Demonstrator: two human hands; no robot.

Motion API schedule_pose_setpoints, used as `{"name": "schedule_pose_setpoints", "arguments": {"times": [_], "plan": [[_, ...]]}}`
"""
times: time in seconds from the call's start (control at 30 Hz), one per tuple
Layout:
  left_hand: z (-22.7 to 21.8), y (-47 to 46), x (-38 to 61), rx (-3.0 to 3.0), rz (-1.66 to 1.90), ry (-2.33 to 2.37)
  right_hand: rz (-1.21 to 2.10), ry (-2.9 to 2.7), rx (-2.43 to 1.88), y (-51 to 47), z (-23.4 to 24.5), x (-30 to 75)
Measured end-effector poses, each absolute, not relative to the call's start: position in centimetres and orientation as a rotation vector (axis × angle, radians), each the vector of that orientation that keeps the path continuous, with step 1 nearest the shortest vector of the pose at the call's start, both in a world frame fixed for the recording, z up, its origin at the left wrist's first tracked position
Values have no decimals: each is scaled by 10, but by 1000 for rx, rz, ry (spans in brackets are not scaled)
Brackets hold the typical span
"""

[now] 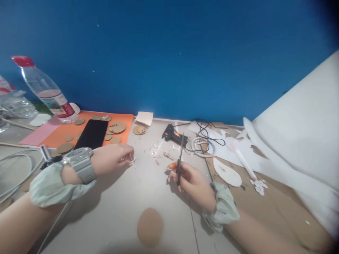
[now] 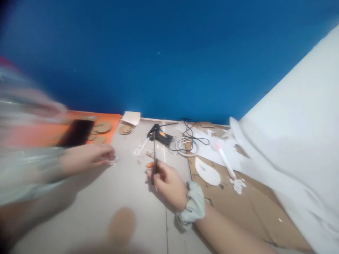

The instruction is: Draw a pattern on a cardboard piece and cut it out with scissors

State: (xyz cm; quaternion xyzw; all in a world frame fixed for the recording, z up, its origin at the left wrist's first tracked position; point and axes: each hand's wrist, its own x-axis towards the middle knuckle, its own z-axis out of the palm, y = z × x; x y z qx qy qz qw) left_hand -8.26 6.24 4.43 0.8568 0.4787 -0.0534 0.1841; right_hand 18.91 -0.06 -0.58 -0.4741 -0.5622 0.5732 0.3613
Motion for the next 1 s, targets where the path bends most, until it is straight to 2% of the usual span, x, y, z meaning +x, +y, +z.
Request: {"name": "schedule_pose_setpoints", "arguments": {"times": [0.3, 0.57, 0.7, 0.8, 0.87, 1.0], "plan": [[27, 61, -78, 2429, -68, 1425, 1482, -1441, -1214, -1, -7, 189], [57, 30, -58, 2504, -154, 1409, 1521, -1429, -1186, -1, -10, 191], [67, -8, -25, 2432, -329, 1354, 1531, -1394, -1178, 0, -10, 191], [58, -29, -2, 2378, -584, 1104, 1547, -1343, -1151, 0, -5, 189], [48, -36, 7, 2462, -573, 884, 1547, -1291, -1141, 0, -2, 188], [31, -39, 15, 2526, -575, 820, 1548, -1250, -1138, 1, 0, 188]]}}
